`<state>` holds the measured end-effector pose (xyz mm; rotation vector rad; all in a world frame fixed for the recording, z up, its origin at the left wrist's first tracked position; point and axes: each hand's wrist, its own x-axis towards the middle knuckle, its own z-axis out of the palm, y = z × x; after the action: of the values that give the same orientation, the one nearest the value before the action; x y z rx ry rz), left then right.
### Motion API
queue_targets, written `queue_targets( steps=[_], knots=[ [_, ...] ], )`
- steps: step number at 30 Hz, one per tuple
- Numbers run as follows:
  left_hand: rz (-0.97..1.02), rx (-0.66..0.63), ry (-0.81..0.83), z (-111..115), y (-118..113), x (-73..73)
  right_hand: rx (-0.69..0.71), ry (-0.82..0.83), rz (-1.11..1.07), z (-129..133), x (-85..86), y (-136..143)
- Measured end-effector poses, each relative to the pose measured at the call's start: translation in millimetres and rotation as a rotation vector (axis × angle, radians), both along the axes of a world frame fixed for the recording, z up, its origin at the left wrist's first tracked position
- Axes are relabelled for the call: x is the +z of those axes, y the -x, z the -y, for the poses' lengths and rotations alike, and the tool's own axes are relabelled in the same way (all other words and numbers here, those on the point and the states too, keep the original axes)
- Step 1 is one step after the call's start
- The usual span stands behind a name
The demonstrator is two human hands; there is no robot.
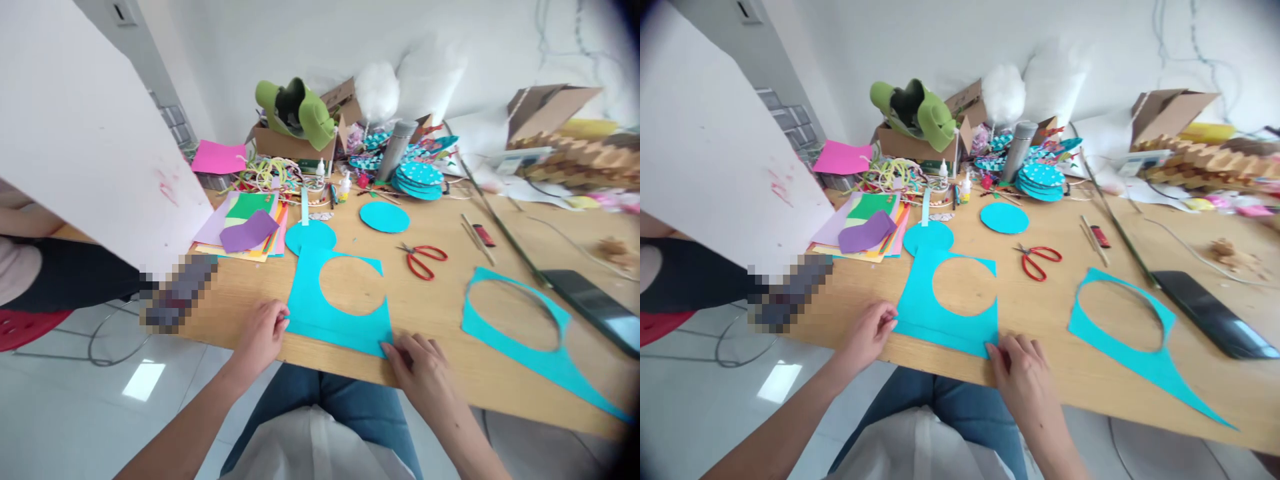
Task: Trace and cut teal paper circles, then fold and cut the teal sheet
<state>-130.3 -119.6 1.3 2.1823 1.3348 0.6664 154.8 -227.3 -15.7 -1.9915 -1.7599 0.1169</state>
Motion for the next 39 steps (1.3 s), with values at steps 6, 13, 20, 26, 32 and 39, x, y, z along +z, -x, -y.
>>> queue_targets(
  steps=[6, 13, 20, 26, 32, 39],
  knots=[
    [-0.02, -0.028, -0.078, -0.8, 1.3, -5.8, -0.022, 0.092, -0.104, -2.8, 9.5, 0.4],
    [-0.039, -0.035, -0.162, -0.3, 1.6, -9.5, -0.054, 0.165, -0.076, -6.2, 18.5, 2.4],
    [-0.084, -0.052, -0.178, 3.0, 1.5, -8.4, -0.066, 0.177, -0.025, -5.8, 16.2, 3.9],
    [-0.089, -0.059, -0.171, 4.6, 0.2, -5.8, -0.061, 0.166, 0.007, -4.8, 16.1, 5.4],
    [-0.095, -0.048, -0.152, 6.8, -2.1, -3.1, -0.04, 0.137, 0.04, -2.2, 10.0, 3.1],
    [-0.104, -0.036, -0.155, 9.4, -3.6, -0.1, -0.017, 0.079, 0.021, -2.1, -0.7, -3.5]
  ],
)
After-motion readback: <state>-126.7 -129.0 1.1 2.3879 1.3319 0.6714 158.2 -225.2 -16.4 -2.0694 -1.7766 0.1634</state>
